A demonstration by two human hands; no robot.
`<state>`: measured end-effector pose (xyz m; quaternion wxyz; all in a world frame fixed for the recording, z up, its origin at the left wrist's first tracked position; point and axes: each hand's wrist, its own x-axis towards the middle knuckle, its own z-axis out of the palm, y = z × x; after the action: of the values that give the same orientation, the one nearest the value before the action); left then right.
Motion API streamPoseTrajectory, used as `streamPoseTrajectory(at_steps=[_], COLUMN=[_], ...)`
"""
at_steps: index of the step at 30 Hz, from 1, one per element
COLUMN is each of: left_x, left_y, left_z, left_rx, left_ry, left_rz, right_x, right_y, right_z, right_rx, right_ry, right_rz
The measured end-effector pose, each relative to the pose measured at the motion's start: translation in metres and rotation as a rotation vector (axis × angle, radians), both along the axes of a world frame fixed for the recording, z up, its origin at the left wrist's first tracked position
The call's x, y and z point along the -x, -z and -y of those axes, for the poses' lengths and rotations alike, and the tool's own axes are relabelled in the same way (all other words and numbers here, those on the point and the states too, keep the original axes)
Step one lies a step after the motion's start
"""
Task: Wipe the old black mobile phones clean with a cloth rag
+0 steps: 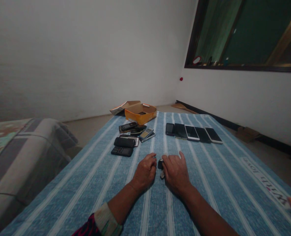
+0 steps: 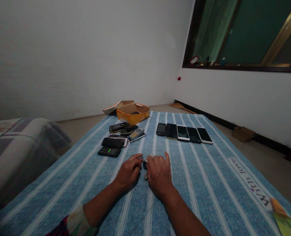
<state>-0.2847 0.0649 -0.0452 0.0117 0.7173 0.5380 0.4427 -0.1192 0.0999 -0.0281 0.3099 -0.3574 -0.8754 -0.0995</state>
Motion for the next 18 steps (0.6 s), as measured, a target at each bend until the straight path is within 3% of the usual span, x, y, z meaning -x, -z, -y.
streamPoseTrajectory(at_steps=[18], left_x=[-0.0014], left_y=[-0.0088], left_z=[0.0031], left_rx=[-0.021], left_ry=[-0.062], left_rz=[-0.096], right_x=[-0.0008], right_y=[-0.0017], right_z=[0.0008], right_rx=[0.029], right_ry=[0.003], right_rz=[0.019])
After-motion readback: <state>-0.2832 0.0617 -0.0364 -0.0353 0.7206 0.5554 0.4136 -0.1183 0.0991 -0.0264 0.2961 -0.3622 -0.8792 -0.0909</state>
